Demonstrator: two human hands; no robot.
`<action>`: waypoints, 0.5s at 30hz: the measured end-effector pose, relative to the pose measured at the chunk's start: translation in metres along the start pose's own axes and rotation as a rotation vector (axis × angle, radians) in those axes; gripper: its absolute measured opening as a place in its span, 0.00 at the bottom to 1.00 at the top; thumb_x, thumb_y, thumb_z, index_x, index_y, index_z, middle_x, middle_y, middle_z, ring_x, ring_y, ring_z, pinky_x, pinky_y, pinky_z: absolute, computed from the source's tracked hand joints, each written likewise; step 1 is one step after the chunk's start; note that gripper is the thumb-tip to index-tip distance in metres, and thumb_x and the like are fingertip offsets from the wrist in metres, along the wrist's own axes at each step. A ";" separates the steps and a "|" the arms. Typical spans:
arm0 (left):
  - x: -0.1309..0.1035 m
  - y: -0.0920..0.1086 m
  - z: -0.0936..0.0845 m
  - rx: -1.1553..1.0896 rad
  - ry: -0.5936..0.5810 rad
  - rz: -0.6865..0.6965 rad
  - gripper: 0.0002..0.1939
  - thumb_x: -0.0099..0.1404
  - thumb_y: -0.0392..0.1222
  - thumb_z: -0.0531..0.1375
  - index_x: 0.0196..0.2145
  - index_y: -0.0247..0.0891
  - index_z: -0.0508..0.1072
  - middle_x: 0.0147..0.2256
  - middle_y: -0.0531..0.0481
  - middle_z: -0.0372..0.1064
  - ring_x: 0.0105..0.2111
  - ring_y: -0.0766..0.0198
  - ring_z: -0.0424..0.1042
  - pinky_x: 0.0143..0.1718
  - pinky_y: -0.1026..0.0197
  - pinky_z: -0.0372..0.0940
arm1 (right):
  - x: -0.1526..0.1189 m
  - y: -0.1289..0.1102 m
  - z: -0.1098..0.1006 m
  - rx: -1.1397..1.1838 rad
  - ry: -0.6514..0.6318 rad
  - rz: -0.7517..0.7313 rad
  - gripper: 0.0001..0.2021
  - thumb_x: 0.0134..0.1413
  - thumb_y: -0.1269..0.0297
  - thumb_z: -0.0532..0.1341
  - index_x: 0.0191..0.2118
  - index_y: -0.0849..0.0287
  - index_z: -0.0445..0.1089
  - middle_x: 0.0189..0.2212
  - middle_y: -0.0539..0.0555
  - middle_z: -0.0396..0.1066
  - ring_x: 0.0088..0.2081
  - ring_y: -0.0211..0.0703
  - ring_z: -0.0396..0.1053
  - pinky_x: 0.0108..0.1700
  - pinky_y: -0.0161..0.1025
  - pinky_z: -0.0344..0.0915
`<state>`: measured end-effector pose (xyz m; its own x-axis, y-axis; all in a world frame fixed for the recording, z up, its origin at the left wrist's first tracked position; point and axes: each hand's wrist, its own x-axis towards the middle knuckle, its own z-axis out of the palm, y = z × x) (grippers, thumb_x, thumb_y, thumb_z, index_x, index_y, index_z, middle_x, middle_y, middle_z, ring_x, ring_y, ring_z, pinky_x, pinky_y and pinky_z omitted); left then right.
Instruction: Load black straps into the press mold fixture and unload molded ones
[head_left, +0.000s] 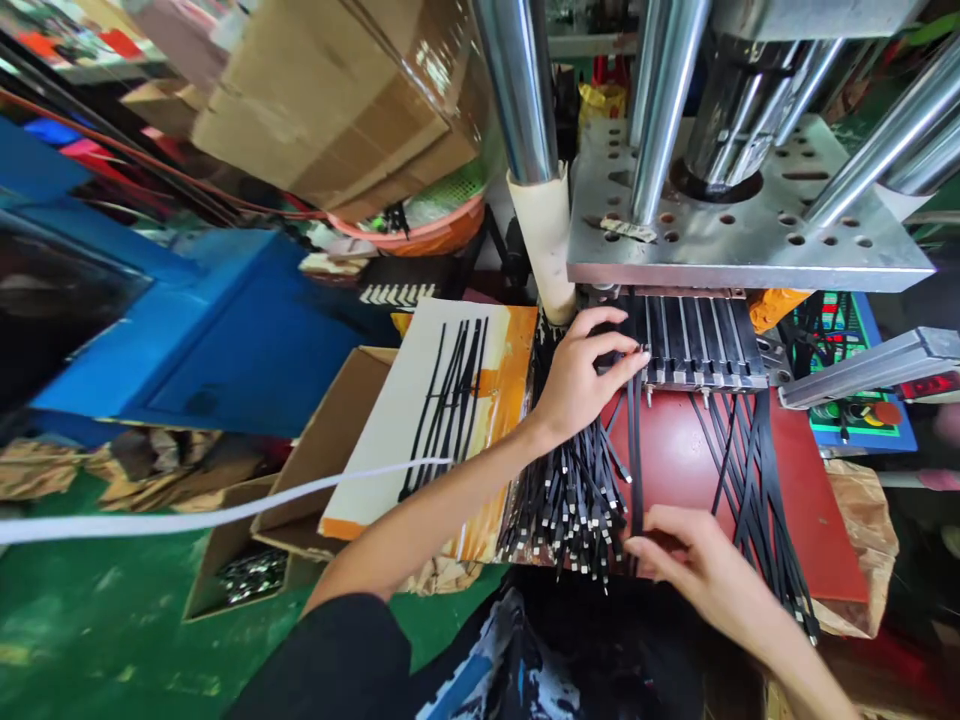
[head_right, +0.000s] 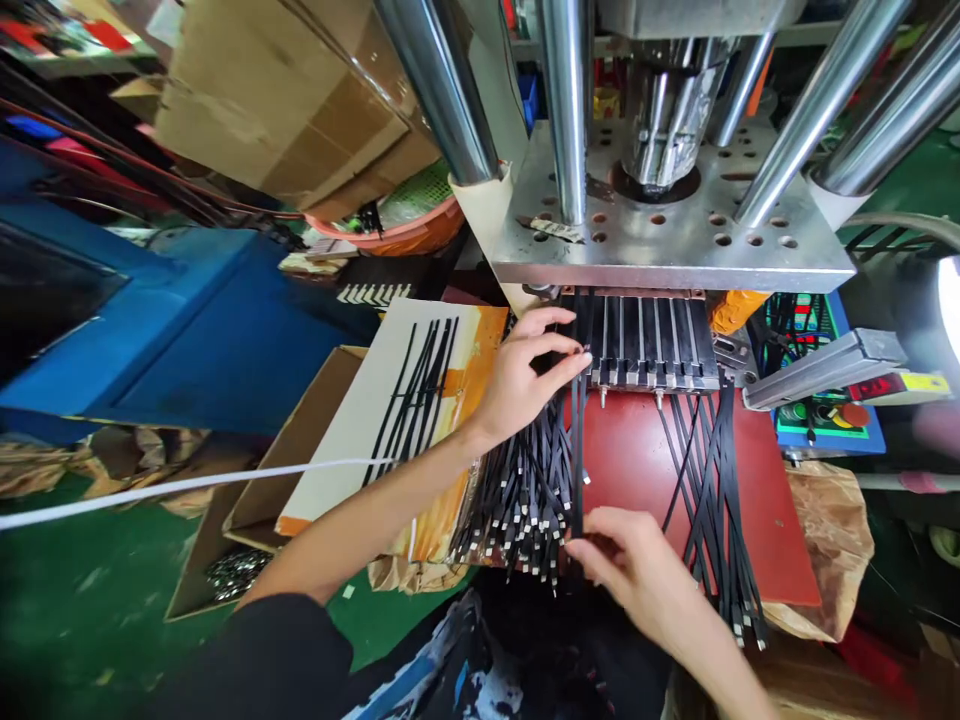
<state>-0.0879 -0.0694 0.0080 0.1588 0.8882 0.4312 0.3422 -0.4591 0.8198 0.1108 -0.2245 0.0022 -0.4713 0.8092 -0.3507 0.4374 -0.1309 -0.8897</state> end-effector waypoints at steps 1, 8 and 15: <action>0.011 -0.013 0.004 0.059 -0.004 -0.014 0.04 0.69 0.38 0.68 0.35 0.36 0.81 0.53 0.41 0.74 0.58 0.55 0.72 0.64 0.50 0.64 | 0.005 -0.005 -0.017 -0.052 -0.011 -0.018 0.19 0.71 0.51 0.60 0.29 0.57 0.70 0.25 0.47 0.66 0.27 0.37 0.61 0.28 0.34 0.56; 0.047 -0.056 0.027 0.236 0.069 -0.081 0.11 0.72 0.39 0.63 0.51 0.36 0.76 0.53 0.38 0.76 0.60 0.49 0.71 0.66 0.45 0.64 | 0.109 -0.045 -0.134 -0.155 0.287 -0.243 0.22 0.61 0.43 0.68 0.28 0.57 0.71 0.20 0.46 0.64 0.22 0.34 0.58 0.25 0.35 0.54; 0.004 -0.044 -0.005 0.308 -0.367 0.511 0.18 0.77 0.40 0.56 0.61 0.37 0.71 0.65 0.35 0.68 0.68 0.52 0.66 0.69 0.43 0.66 | 0.181 -0.041 -0.155 -0.206 0.232 -0.268 0.25 0.56 0.38 0.68 0.32 0.59 0.75 0.20 0.46 0.65 0.21 0.34 0.60 0.25 0.34 0.58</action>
<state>-0.1070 -0.0455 -0.0244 0.6538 0.5358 0.5343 0.3795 -0.8431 0.3810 0.1262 0.0159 0.0210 -0.4145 0.9099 -0.0183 0.4777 0.2004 -0.8554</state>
